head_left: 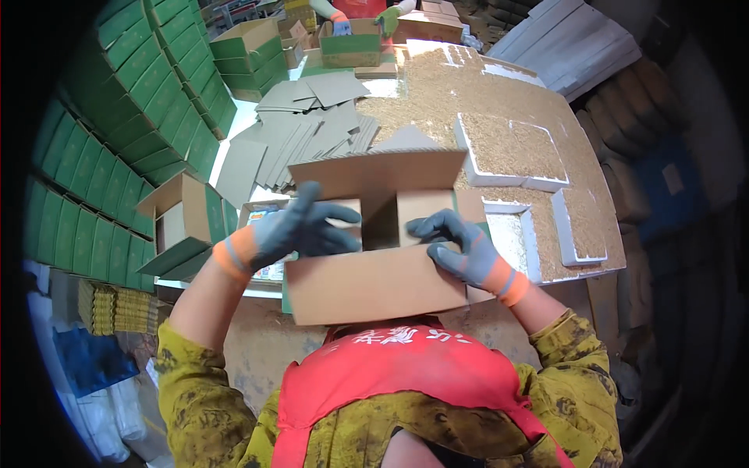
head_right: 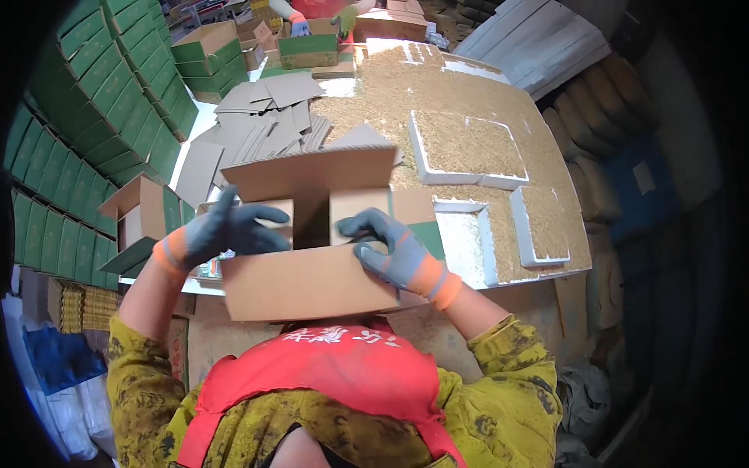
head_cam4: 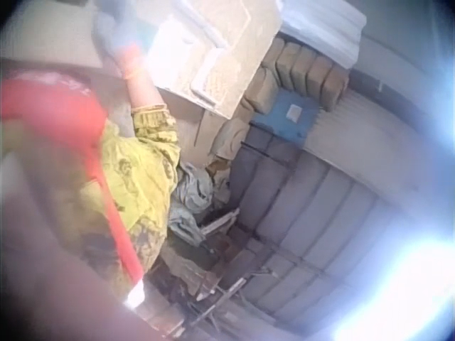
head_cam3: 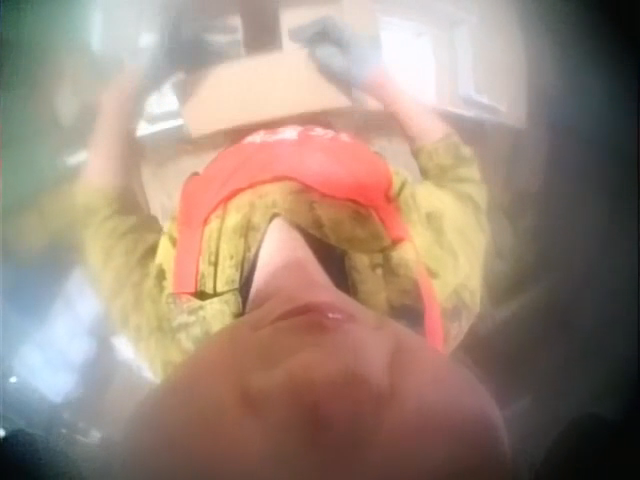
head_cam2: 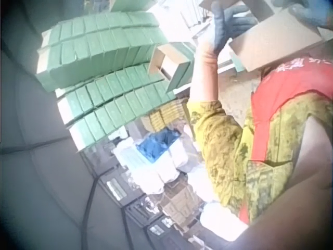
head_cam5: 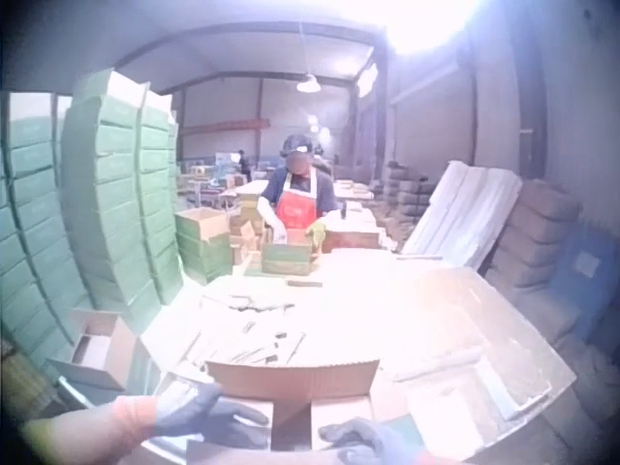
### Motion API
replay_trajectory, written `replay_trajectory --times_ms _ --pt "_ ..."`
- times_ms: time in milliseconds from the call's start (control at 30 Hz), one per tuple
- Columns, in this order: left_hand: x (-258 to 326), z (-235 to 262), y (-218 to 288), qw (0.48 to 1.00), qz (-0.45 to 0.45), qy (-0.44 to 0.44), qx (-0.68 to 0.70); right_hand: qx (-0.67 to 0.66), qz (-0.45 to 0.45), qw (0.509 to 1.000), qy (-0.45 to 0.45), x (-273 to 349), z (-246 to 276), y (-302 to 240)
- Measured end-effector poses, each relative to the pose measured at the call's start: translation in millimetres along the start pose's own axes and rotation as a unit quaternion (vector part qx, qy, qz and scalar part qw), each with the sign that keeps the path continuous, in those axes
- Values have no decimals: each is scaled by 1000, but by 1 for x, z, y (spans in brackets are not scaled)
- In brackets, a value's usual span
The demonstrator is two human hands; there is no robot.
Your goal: The person assembles cardboard boxes and fills them with material by hand. They fold the flaps of a cardboard box, place a rectangular tray of sawdust-like material inside, add small packets, and then stack the assembled box onto a pile.
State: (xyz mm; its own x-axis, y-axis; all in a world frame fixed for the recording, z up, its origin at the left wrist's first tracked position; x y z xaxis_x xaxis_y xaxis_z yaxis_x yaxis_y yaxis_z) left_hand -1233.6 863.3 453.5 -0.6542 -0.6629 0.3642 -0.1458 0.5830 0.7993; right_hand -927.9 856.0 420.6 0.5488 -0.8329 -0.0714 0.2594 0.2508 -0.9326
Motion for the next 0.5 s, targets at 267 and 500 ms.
replay_trajectory --times_ms 267,500 --pt "-7 -31 -78 667 -289 401 -558 529 257 773 239 -32 15 -75" --pt "8 -5 -82 674 -281 524 -438 413 159 897 -27 22 16 -48"
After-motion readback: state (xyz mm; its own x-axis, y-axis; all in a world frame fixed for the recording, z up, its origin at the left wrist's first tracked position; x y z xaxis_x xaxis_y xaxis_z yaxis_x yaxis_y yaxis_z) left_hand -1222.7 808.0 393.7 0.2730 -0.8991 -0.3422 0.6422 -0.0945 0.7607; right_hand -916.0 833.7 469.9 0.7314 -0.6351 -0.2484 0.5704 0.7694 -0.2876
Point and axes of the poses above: each hand's wrist, its own x-axis away from the middle knuckle, its own z-axis out of the back of the hand, y = z × x, the point moved 1 cm from there along -x, towards the middle knuckle, and after that the axes turned 9 degrees about x, right-handed, at the moved point
